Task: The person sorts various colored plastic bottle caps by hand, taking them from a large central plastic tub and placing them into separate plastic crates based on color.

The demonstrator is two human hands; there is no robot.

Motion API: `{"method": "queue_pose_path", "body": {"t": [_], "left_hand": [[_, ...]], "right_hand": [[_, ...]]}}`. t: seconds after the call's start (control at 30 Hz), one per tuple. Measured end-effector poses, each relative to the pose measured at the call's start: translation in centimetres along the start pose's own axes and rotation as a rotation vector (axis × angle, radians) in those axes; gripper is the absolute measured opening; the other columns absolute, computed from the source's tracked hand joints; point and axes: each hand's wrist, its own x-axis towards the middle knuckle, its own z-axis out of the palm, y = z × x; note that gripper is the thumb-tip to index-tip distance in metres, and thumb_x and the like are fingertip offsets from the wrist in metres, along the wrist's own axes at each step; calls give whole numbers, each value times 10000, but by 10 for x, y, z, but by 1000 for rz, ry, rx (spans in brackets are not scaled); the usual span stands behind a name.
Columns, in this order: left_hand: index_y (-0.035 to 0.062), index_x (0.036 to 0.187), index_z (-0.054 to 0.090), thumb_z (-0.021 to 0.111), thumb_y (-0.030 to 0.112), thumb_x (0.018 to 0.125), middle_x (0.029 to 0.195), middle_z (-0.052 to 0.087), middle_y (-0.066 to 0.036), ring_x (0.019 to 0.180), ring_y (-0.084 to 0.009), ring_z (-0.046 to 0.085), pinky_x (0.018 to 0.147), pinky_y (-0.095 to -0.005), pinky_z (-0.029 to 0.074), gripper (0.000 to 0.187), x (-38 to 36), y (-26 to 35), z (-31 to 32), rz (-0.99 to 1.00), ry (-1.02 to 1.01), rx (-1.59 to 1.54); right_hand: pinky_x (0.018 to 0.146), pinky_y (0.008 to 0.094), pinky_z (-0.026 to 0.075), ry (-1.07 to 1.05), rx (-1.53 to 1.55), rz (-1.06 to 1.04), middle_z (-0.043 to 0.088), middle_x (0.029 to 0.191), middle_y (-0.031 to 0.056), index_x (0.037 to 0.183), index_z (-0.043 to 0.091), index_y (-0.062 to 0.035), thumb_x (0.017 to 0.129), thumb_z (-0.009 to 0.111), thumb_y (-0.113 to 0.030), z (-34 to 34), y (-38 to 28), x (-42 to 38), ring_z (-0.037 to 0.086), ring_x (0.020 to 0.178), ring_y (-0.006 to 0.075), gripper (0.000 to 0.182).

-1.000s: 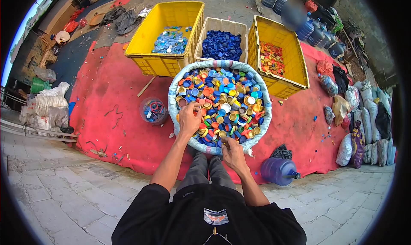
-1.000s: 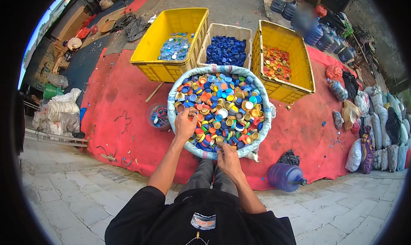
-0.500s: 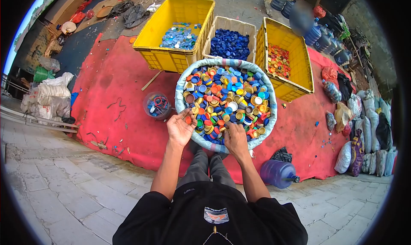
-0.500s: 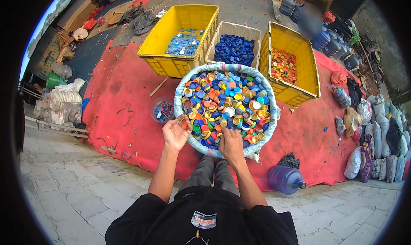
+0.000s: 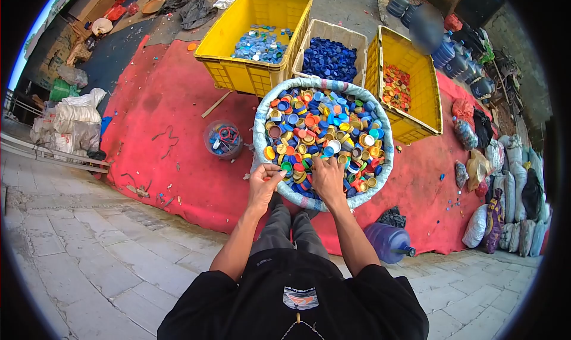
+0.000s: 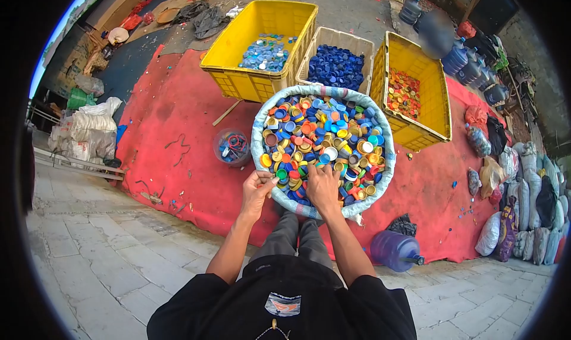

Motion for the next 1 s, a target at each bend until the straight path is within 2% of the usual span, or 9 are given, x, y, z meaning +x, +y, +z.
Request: {"method": "queue_pose_path", "body": {"t": [0.13,0.17,0.27,0.33,0.47,0.5,0.63,0.8,1.0], "left_hand": [[18,1031,637,765,90,771,840,694,-46,628,-55,547,582,-235,449,299,-1,5,11,283,-28,566],[16,1082,642,769,71,754,952,706,-57,577,-67,506,546,-251,441,356,1,5,12,323,-53,655],[17,1122,629,743,42,757,1006,698,-91,588,-129,530,576,-278,460,383,7,11,18,531,-100,811],[20,1150,620,716,17,764,1062,687,-109,675,-197,599,639,-315,494,398,13,13,19,563,-161,891],[33,1199,602,671,-20,773,1165,656,-135,927,-300,665,794,-401,525,435,26,12,19,606,-313,1028],[35,1189,608,667,-24,766,1170,649,-150,1053,-330,628,861,-431,514,431,24,21,23,510,-329,1072],[51,1157,630,600,-15,799,1054,676,-170,957,-348,648,806,-440,523,365,29,30,29,499,-380,1214],[63,1099,662,505,-9,836,926,690,-171,854,-357,659,746,-453,527,315,35,25,35,513,-406,1297],[53,1067,673,581,-8,804,938,684,-177,861,-357,653,752,-436,527,285,38,25,35,539,-398,1233]], "right_hand": [[801,425,412,69,228,92,697,875,75,1110,620,-69,778,663,-38,-13,-5,-3,598,888,260,336],[804,415,432,76,387,186,694,871,74,1130,608,-61,787,664,-29,-19,-7,-5,609,870,248,349],[759,350,480,132,910,450,674,840,65,1187,571,-27,795,678,-6,-29,-4,-13,632,792,216,408],[658,261,494,223,1322,593,644,798,53,1225,544,8,773,703,3,-34,-1,-19,635,710,199,479],[735,333,504,187,2101,782,604,898,61,1158,535,-5,838,589,-149,-46,5,-41,614,809,202,354],[756,356,498,153,2140,761,590,943,68,1085,547,-39,844,535,-197,-42,9,-46,604,842,203,288],[747,341,490,109,2226,858,577,893,48,1000,558,-72,843,550,-199,-35,12,-63,601,826,200,202],[740,328,482,65,2128,866,595,903,51,1006,564,-81,861,561,-211,-35,3,-66,590,809,184,195],[733,321,483,51,2089,860,599,908,51,1030,569,-69,888,562,-197,-34,1,-65,586,803,171,191]]}}
